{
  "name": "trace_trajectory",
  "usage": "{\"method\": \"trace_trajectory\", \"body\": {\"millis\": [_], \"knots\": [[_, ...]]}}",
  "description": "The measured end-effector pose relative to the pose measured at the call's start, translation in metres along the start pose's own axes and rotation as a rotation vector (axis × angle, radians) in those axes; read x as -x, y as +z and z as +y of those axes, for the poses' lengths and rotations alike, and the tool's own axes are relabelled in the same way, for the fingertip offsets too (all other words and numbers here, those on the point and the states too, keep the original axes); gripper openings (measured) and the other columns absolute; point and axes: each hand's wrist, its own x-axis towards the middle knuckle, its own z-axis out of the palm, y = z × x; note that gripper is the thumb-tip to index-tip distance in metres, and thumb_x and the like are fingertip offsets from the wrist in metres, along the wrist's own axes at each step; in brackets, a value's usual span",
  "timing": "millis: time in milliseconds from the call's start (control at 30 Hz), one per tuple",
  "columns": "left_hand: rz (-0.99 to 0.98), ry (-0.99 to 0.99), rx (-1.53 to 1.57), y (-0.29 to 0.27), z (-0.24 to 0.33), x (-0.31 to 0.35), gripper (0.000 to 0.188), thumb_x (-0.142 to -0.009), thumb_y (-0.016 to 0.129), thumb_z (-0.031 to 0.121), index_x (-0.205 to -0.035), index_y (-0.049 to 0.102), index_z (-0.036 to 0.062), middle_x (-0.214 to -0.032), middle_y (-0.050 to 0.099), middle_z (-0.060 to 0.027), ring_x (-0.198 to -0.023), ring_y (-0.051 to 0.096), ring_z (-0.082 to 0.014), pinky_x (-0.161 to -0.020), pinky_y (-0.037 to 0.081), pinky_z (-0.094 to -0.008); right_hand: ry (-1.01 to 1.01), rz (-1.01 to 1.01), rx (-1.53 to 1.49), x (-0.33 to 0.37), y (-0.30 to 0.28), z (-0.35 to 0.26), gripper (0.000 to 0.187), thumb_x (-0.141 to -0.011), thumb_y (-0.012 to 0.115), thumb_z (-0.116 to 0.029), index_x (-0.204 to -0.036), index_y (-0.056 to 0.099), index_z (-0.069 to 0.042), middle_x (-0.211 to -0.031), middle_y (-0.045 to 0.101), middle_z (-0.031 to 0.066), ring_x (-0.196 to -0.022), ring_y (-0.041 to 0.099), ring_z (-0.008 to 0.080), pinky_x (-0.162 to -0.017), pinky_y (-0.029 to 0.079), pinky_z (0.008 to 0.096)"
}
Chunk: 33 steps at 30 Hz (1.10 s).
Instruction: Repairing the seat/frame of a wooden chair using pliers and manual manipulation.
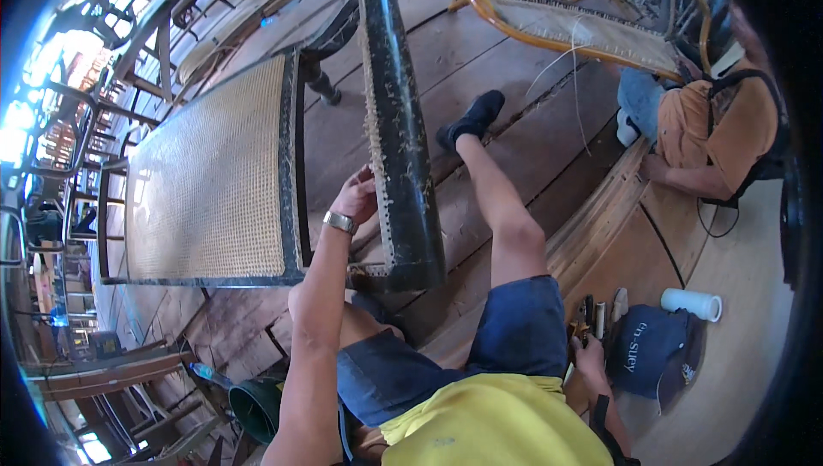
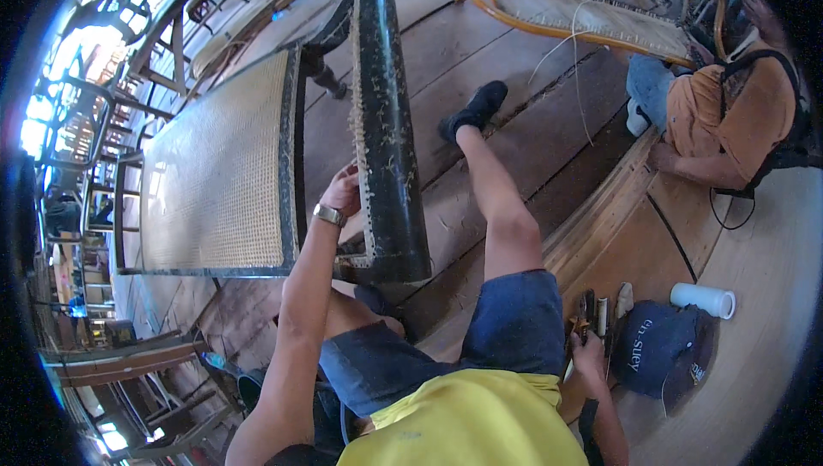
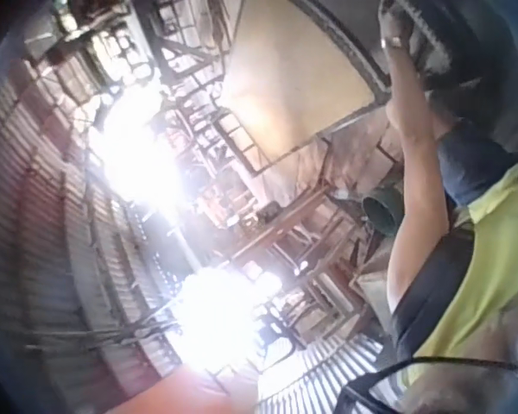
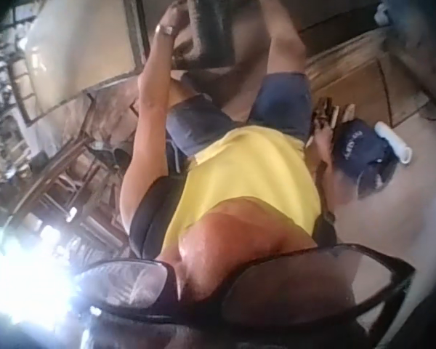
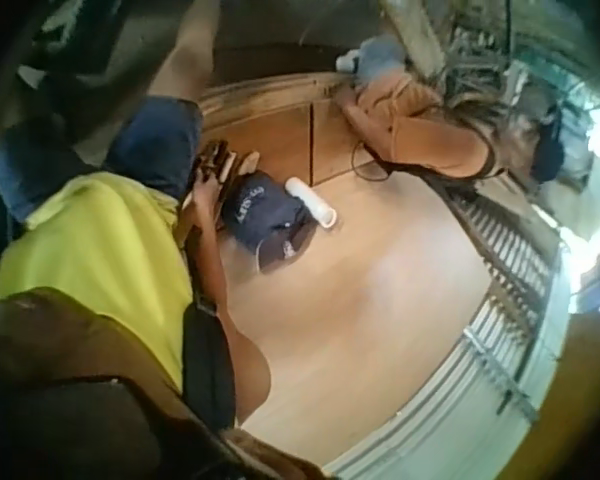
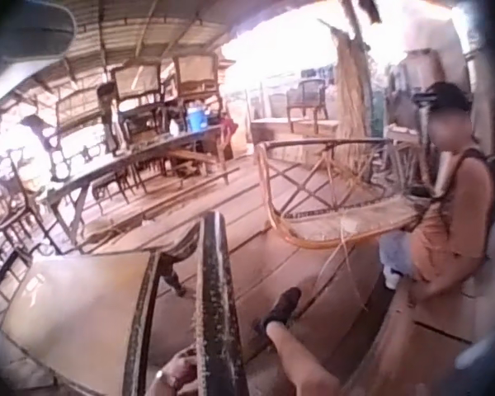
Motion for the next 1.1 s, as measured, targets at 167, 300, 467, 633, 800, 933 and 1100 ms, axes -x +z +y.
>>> {"method": "trace_trajectory", "body": {"millis": [167,300,467,633,800,933,1100], "knots": [[0.7,-0.256,-1.65,-0.039,-0.026,-0.006,0.038,-0.083,0.074,0.016,-0.114,0.059,0.0018,-0.114,0.069,-0.0187,-0.104,0.067,-0.0341,-0.09,0.054,-0.0417,0.036,-0.035,0.076,-0.006,0.006,0.01,0.037,-0.093,0.065,-0.026,-0.112,0.063,0.006,-0.102,0.069,0.0265,-0.1,0.065,0.0414,-0.085,0.05,0.0436],[0.597,0.036,-1.229,-0.029,-0.013,-0.001,0.043,-0.09,0.069,0.023,-0.125,0.056,0.0009,-0.108,0.071,-0.0169,-0.099,0.068,-0.0339,-0.084,0.055,-0.0421,0.084,-0.097,-0.046,-0.018,0.016,0.028,0.033,-0.094,0.064,-0.023,-0.11,0.063,0.006,-0.098,0.07,0.0222,-0.09,0.068,0.033,-0.082,0.051,0.0405],[0.081,-0.042,-0.007,0.033,0.023,0.026,0.032,-0.096,0.059,0.009,-0.127,0.055,-0.0005,-0.114,0.067,-0.0083,-0.103,0.067,-0.0203,-0.091,0.055,-0.0345,-0.017,-0.086,-0.085,-0.022,0.016,0.031,0.033,-0.093,0.065,-0.023,-0.111,0.063,0.006,-0.098,0.068,0.0272,-0.094,0.066,0.0399,-0.083,0.05,0.0427],[0.029,-0.1,0.027,0.042,0.019,0.021,0.038,-0.091,0.066,0.006,-0.128,0.056,-0.001,-0.116,0.068,-0.009,-0.106,0.066,-0.0217,-0.095,0.053,-0.0369,-0.02,-0.084,-0.055,-0.018,0.013,0.022,0.033,-0.094,0.064,-0.02,-0.113,0.063,0.006,-0.099,0.069,0.0246,-0.093,0.068,0.0339,-0.083,0.05,0.0402],[-0.202,-0.104,0.141,0.014,0.0,0.005,0.046,-0.085,0.072,0.003,-0.129,0.058,0.0045,-0.118,0.069,-0.0067,-0.107,0.067,-0.0208,-0.096,0.052,-0.0368,0.065,-0.165,-0.343,-0.016,0.013,0.03,0.041,-0.095,0.065,-0.024,-0.12,0.06,0.008,-0.106,0.069,0.0216,-0.099,0.066,0.0291,-0.088,0.049,0.038],[-0.132,-0.063,0.149,0.01,-0.011,0.003,0.049,-0.083,0.074,0.003,-0.129,0.059,0.0093,-0.117,0.069,-0.005,-0.104,0.067,-0.0189,-0.092,0.054,-0.0344,0.111,-0.119,-0.178,-0.013,0.013,0.034,0.058,-0.097,0.062,-0.035,-0.132,0.053,0.01,-0.125,0.062,0.0261,-0.116,0.06,0.0323,-0.101,0.043,0.0384],[-0.105,-0.037,0.196,0.014,-0.01,0.003,0.047,-0.084,0.074,0.003,-0.128,0.059,0.0096,-0.112,0.07,-0.002,-0.098,0.068,-0.0144,-0.085,0.056,-0.0305,0.029,-0.082,-0.189,-0.007,0.019,0.005,0.062,-0.099,0.058,-0.038,-0.137,0.048,0.011,-0.131,0.059,0.0268,-0.122,0.057,0.0325,-0.104,0.041,0.0376]]}}
